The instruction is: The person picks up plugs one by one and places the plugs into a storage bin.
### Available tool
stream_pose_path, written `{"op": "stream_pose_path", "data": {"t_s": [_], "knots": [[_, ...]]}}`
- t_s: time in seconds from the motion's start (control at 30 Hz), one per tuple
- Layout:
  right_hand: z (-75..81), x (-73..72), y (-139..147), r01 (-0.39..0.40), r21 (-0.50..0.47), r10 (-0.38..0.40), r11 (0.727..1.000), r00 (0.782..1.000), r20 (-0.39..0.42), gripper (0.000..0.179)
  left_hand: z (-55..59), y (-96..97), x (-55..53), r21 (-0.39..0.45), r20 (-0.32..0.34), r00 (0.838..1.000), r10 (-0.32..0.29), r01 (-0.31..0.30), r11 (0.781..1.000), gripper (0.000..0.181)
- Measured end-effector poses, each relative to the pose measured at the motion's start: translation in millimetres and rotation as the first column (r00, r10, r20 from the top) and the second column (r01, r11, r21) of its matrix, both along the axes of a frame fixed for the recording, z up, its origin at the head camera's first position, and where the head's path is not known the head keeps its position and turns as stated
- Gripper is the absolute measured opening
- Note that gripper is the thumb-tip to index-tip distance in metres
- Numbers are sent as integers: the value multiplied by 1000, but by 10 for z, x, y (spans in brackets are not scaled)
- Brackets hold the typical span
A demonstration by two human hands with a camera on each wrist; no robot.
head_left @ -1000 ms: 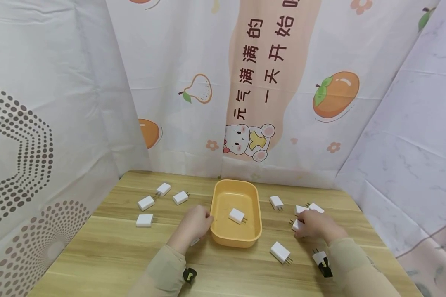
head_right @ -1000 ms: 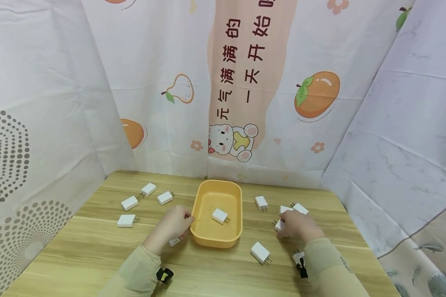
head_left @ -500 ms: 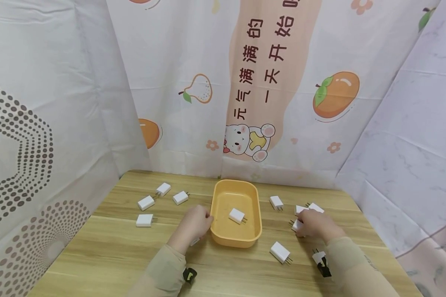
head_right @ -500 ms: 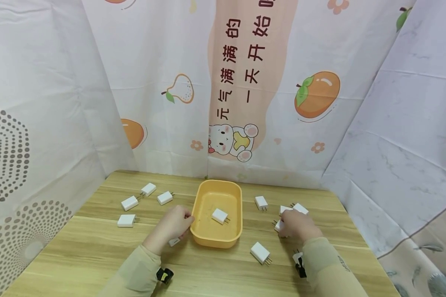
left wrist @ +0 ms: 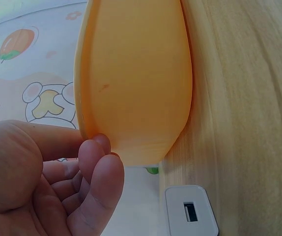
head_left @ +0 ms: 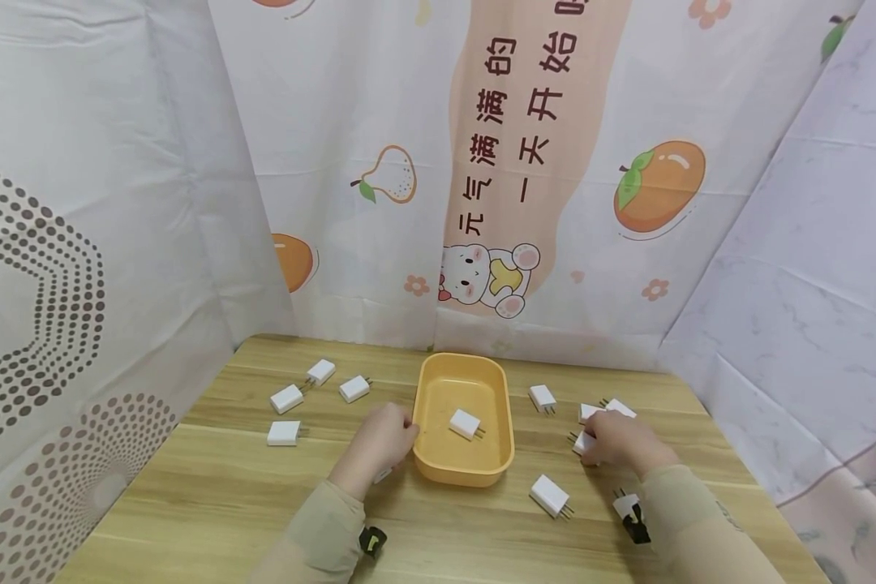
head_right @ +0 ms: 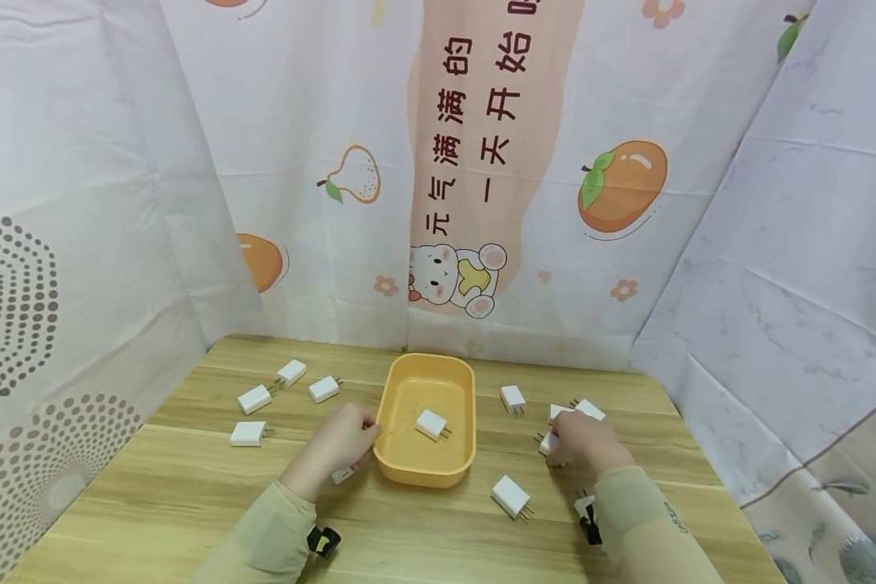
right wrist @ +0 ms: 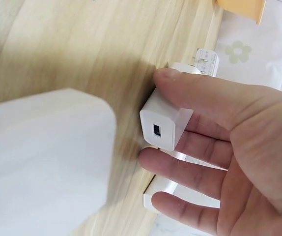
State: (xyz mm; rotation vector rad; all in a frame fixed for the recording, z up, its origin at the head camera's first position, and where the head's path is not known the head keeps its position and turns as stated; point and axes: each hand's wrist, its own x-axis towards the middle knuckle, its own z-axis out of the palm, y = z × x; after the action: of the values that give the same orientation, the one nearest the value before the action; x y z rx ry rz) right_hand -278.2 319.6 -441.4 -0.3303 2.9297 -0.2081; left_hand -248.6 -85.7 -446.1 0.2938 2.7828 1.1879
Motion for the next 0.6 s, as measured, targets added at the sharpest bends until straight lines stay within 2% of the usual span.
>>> {"op": "stream_pose_path", "data": {"t_s": [0.17, 0.3, 0.5, 0.6], "knots": [[60, -18, 11, -16, -33, 16, 999, 1000, -15, 25, -8, 1, 1, 1, 0, 1000, -1, 1, 1000, 24], [166, -51, 5, -40, -74, 38, 996, 999, -26, 19, -2, 0, 2, -1, 7, 1000, 2, -2, 1000, 24], [408, -93, -4, -62, -99, 60, 993, 998, -24, 22, -9, 2, 0, -10, 2, 1000, 3, -3, 1000, 25], [580, -99, -8, -77, -97, 74, 992, 997, -35, 24, -10, 1, 6, -16, -13, 1000, -5, 4, 1000, 26]]}}
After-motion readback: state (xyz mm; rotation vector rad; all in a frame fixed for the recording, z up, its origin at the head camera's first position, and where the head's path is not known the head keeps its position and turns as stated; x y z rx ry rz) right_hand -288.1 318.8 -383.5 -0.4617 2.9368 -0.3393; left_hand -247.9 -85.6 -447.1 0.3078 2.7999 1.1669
